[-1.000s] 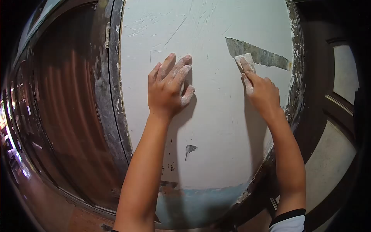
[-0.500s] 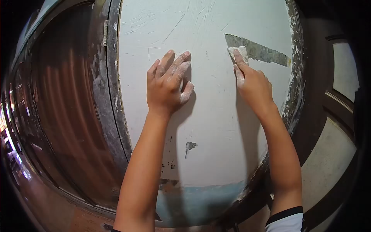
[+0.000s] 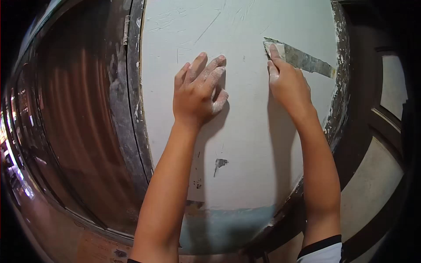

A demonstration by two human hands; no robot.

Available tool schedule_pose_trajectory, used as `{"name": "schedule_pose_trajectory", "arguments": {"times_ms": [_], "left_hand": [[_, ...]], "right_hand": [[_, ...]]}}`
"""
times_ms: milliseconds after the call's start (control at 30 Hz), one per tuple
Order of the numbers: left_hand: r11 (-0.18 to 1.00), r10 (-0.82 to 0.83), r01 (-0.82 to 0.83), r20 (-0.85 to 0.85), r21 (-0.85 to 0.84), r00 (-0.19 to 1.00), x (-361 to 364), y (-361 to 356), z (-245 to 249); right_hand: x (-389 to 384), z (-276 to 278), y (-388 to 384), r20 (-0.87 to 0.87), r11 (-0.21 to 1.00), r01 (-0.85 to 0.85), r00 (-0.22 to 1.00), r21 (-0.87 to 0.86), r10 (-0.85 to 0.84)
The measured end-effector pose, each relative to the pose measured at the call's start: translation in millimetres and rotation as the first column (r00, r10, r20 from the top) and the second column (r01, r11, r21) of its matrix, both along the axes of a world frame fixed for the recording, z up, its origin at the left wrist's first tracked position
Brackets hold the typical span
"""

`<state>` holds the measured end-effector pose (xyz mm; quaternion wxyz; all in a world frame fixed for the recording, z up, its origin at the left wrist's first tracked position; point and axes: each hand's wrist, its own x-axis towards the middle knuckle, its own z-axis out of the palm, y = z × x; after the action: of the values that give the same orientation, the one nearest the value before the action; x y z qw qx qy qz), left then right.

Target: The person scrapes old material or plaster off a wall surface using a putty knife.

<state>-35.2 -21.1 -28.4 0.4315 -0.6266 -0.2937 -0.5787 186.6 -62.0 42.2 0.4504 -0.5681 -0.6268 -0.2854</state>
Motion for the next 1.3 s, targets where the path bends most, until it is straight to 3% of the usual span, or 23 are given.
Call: {"name": "schedule_pose_trajectory", "arguments": {"times_ms": [33,533,567,633,733,1000,1067,1100,1133,1167,1200,1233,1267,1300], "left_hand": [[1.0,0.0,0.0,0.004,0.008,1.0,0,1,0],[1.0,0.012,-0.012,0.016,0.018,1.0,-2,0,1],[0.999,0.031,-0.031,0.015,0.009,0.999,-1,0,1],[1.0,0.022,-0.023,0.006,0.017,1.0,-3,3,0],[0.999,0.025,-0.025,0.007,0.03,1.0,-3,0,2],[0.983,-0.125,0.121,-0.016,-0.138,0.992,-3,-27,6],[0.911,-0.298,0.31,0.083,-0.273,0.951,1,-31,8],[0.87,-0.429,0.432,0.069,-0.235,0.901,5,-36,8],[0.87,-0.427,0.43,0.065,-0.24,0.902,9,-42,6],[0.664,-0.53,0.612,0.307,-0.43,0.79,12,-48,3],[0.382,-0.529,0.762,0.553,-0.522,0.644,16,-53,2],[0.289,-0.582,0.846,0.619,-0.447,0.526,23,-56,2],[0.292,-0.578,0.843,0.619,-0.452,0.532,29,-61,2],[0.183,-0.554,0.912,0.728,-0.366,0.404,35,-72,4]], "right_hand": [[-2,4,-3,0.013,0.996,0.049,0.999,-0.069,-0.049],[-12,3,-9,-0.035,0.999,0.012,0.999,-0.052,-0.014],[-15,12,-13,-0.096,0.99,-0.021,0.995,-0.137,0.008],[-17,12,-13,-0.109,0.989,-0.034,0.994,-0.147,0.018],[-9,2,-4,-0.085,0.998,-0.035,0.996,-0.059,0.03],[-28,-41,-6,0.04,0.898,-0.439,0.898,0.027,0.438],[-39,-49,-1,0.048,0.78,-0.622,0.783,0.071,0.62],[-45,-50,-7,0.008,0.74,-0.672,0.74,0.017,0.672],[-50,-51,-13,-0.035,0.692,-0.721,0.693,-0.036,0.72],[-54,-56,-7,-0.026,0.638,-0.77,0.639,-0.024,0.769],[-55,-59,-9,-0.068,0.613,-0.788,0.616,-0.064,0.785],[-53,-61,-12,-0.077,0.585,-0.807,0.59,-0.084,0.804],[-51,-62,-14,-0.086,0.555,-0.826,0.563,-0.103,0.822],[-47,-60,-17,-0.131,0.551,-0.81,0.58,-0.202,0.804]]}}
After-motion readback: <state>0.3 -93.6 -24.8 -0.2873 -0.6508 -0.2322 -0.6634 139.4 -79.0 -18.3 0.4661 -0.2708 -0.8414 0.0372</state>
